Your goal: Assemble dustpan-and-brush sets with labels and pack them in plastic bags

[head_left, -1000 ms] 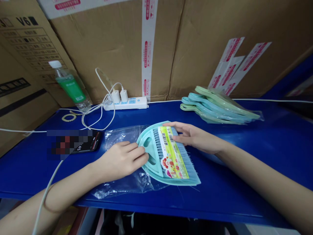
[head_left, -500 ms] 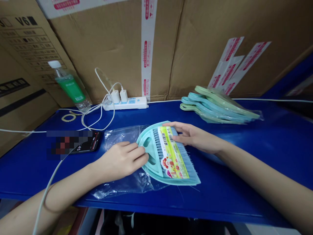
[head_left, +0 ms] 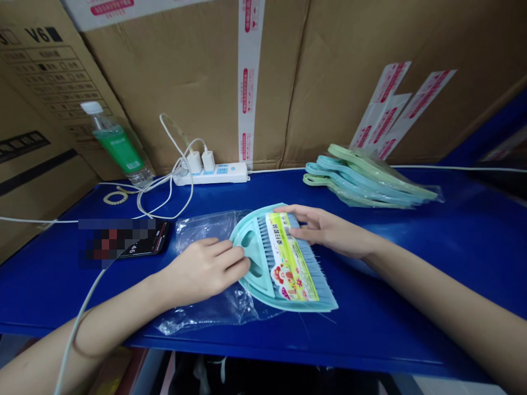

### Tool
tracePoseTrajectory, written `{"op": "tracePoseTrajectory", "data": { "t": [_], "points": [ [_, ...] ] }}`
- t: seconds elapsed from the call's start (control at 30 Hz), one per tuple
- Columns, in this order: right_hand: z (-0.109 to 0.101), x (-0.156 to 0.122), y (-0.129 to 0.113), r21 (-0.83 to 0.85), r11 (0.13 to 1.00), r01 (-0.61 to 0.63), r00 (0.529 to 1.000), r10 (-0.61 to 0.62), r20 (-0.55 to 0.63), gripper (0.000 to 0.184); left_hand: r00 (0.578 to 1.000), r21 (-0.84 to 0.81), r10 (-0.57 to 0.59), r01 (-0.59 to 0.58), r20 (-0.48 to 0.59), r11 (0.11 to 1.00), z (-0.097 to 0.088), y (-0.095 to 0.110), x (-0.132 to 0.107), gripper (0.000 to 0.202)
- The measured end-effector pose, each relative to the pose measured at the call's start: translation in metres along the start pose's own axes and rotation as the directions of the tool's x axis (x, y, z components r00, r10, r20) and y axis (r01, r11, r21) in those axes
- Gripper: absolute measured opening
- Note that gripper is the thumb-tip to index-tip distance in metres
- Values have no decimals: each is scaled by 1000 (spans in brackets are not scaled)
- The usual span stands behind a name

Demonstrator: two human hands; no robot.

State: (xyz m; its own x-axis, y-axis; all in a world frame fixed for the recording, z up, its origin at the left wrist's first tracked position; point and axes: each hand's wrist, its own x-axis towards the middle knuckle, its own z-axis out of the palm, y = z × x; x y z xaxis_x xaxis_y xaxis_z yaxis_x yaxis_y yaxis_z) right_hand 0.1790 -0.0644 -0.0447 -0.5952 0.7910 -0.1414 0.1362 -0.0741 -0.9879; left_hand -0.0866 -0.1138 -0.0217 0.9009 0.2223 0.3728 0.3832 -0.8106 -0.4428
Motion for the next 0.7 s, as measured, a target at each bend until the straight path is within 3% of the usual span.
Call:
{"op": "tracePoseTrajectory", "data": {
  "t": [0.7],
  "points": [
    [1, 0, -1, 1, 1000, -15, 1000, 15, -3, 53, 1000, -5, 5, -5, -9, 1000, 0, 0, 0, 29]
  ]
}}
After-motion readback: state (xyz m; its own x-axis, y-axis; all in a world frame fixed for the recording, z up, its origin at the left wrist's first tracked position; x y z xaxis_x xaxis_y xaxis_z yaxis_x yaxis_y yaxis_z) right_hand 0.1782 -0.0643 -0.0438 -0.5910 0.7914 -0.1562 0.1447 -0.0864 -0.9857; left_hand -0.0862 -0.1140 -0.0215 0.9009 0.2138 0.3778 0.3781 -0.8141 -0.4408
